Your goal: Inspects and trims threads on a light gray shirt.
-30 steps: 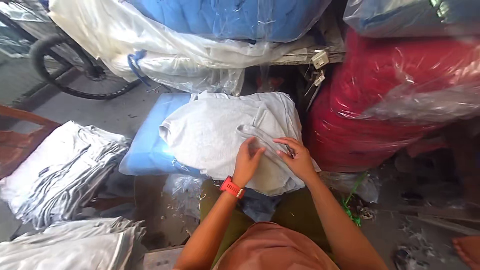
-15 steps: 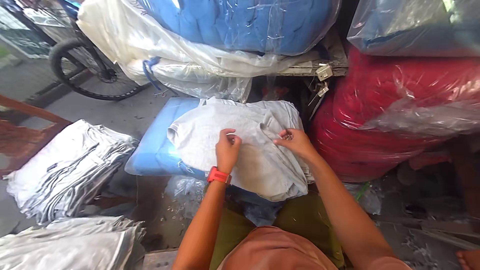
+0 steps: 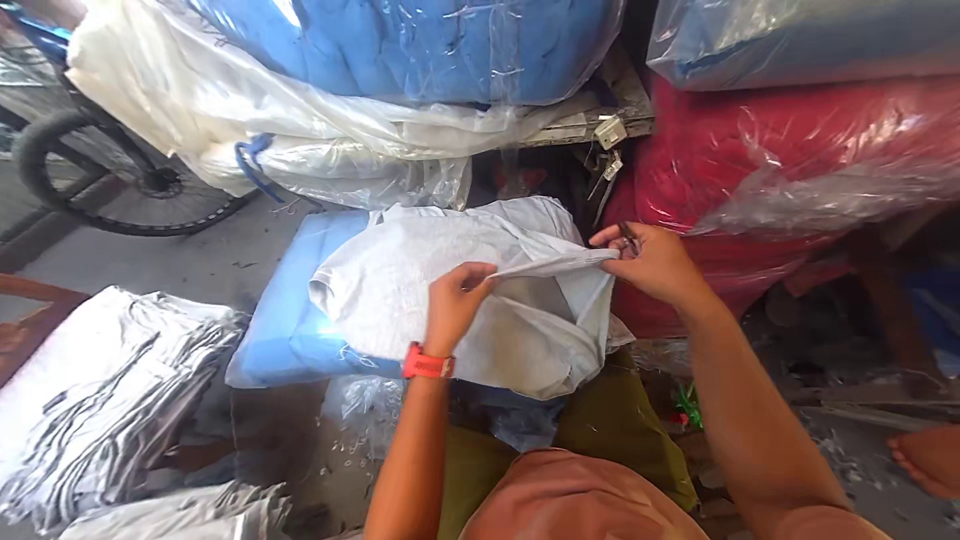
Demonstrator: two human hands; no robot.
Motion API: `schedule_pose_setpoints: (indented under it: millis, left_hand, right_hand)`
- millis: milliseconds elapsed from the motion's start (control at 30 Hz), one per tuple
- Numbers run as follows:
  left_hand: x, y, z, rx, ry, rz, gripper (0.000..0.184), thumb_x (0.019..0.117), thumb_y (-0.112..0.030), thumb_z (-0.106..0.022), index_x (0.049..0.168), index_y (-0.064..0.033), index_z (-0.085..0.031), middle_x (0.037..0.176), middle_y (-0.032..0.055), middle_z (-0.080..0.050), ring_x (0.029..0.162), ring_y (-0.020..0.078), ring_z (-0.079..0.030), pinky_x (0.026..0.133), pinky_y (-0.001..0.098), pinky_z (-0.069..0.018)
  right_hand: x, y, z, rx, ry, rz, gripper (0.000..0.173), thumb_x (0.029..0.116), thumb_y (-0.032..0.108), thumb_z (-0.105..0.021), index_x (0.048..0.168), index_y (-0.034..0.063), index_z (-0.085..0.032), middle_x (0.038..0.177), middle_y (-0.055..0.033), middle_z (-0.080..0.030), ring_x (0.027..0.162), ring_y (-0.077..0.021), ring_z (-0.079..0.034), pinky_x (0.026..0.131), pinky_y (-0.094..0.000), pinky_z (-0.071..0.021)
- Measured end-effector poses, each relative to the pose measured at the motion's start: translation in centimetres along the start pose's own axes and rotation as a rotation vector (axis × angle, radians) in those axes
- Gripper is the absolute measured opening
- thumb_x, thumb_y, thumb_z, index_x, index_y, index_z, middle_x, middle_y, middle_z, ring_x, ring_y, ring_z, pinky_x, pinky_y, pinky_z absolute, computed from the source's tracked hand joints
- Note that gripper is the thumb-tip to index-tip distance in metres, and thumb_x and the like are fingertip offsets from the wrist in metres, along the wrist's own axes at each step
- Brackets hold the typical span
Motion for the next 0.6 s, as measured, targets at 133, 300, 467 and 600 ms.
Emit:
schedule_pose_setpoints:
  millis: [133,300,467,600]
  left_hand:
    - [-0.5,-1.5,4.4,-0.275,0.103,-0.021,0.011,0.1022,-0.007,-0.058,0.106,-0.0052,-0.068,0.091,-0.0026,-0.070,0.081,0.0022,-0.066,0.080,0.0243,-0.0573]
    - [-1.7,3.0,4.5,-0.576,-0.005,0.243,0.026,0.1102,-0.023,-0.039,0.103,-0.0163,-0.063,0.082,-0.0077,-0.066,0.068,0.0009,-0.063,0.063,0.0215,-0.0564]
    - [-3.8,7.7,6.8,0.249,-0.263,0.295,0.032,0.1106,-0.017,-0.044,0.123,0.0065,-0.061,0.104,0.0248,-0.068,0.094,0.0357,-0.067,0.086,0.0539,-0.0524]
    - [-5.1,3.5,4.2,0.445,-0.392,0.000,0.026,0.1005,-0.009,-0.058,0.122,0.0034,-0.067,0.125,0.0274,-0.062,0.116,0.0468,-0.058,0.099,0.0594,-0.0463]
  right_hand:
    - [-0.4,1.2,0.9,0.192,0.182,0.109,0.020,0.0786,0.007,-0.083,0.091,0.0063,-0.069,0.077,0.0036,-0.060,0.060,-0.0014,-0.046,0.055,-0.0206,-0.0390]
    - [-0.5,0.1,-5.9,0.976,0.401,0.011,0.015,0.0856,0.016,-0.074,0.099,0.0199,-0.068,0.070,0.0093,-0.066,0.048,0.0045,-0.050,0.043,-0.0123,-0.0416]
    - [-0.9,-3.0,-11.5,0.965,0.351,-0.297,0.016,0.1040,0.007,-0.048,0.101,0.0110,-0.063,0.065,0.0084,-0.057,0.049,0.0016,-0.047,0.048,-0.0141,-0.0408]
    - [-1.1,-3.1,-11.6,0.921,0.253,-0.329,0.015,0.1063,0.007,-0.047,0.106,0.0086,-0.061,0.066,0.0066,-0.055,0.049,0.0014,-0.045,0.046,-0.0131,-0.0382]
Point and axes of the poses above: each hand's wrist, its own x-axis towards the middle knuckle, its own z-axis out of the back of the hand, y = z × x, the point moved 7 cm from there along x, towards the middle knuckle
